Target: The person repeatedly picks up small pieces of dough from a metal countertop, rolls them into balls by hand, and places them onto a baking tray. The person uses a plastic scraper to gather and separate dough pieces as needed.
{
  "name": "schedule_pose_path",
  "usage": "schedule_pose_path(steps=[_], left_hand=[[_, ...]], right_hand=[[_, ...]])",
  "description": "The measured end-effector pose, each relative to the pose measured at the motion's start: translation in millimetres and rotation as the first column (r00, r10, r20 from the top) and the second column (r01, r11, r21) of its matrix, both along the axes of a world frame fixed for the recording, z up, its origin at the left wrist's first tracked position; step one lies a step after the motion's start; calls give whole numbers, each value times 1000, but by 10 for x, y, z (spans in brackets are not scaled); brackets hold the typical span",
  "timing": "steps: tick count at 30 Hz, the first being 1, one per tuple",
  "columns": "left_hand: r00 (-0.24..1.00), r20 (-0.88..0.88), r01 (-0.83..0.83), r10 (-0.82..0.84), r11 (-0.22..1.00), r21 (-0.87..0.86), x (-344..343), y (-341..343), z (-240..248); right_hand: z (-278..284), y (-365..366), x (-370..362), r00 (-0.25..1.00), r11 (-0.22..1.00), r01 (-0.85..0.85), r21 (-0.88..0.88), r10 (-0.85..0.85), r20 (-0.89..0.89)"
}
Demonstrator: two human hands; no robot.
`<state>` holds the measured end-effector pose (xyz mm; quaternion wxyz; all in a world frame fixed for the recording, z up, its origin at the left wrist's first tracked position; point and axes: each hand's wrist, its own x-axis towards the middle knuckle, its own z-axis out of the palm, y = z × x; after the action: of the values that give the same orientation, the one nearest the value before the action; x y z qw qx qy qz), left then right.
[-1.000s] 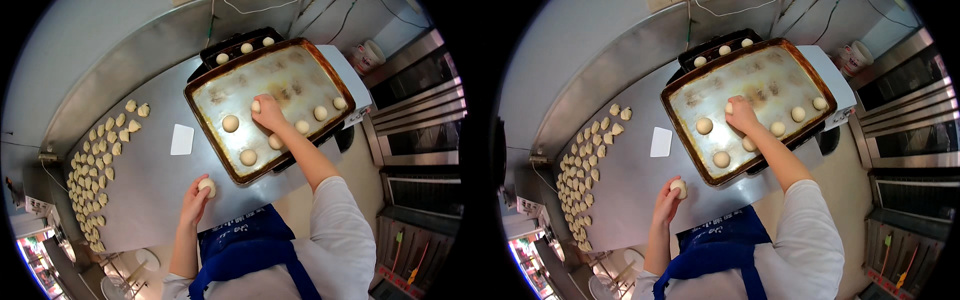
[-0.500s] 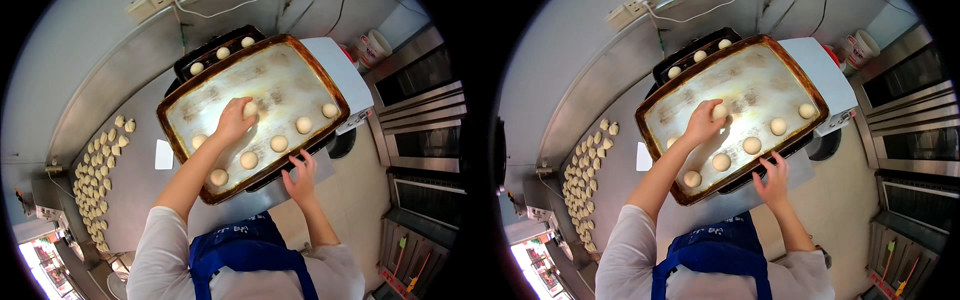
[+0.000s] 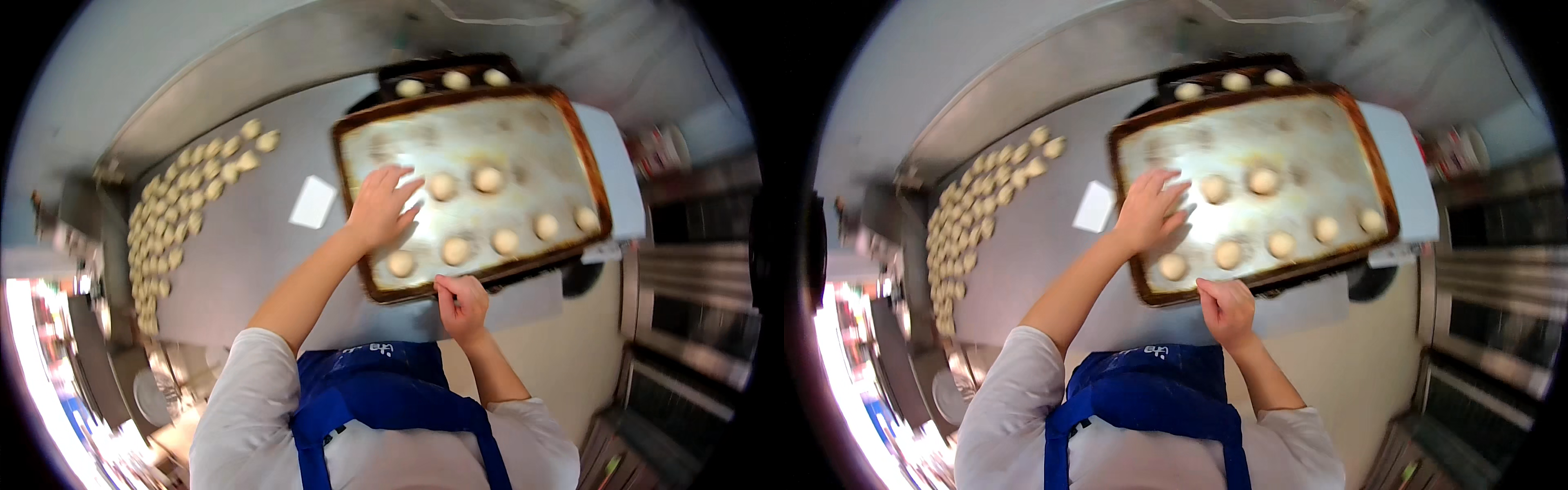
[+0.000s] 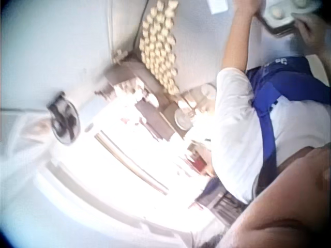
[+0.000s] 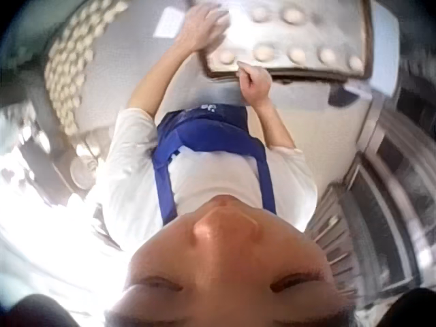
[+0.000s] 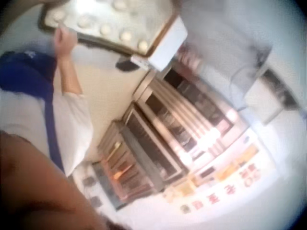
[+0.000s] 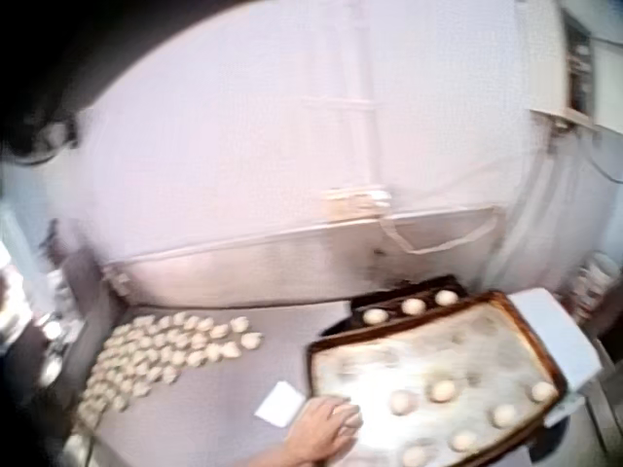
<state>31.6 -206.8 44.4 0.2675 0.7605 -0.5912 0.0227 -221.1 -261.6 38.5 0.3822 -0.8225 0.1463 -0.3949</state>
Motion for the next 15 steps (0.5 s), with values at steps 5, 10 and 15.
schedule_pose_path(steps=[5,10,15], left_hand=[[876,-79,-473,475,880,51,159,2515,-524],[634,-118,-718,764,639,276,-273,4711,-1134],[561,-279,-727,780,625,285,147,5521,-1442]], right_hand=[[144,1114,871,925,900,-341,271,373,-75],[-560,1798,2298,855,949,-297,110,315,-411],[-1259,1508,3546,455,900,436,-19,-238,-858]])
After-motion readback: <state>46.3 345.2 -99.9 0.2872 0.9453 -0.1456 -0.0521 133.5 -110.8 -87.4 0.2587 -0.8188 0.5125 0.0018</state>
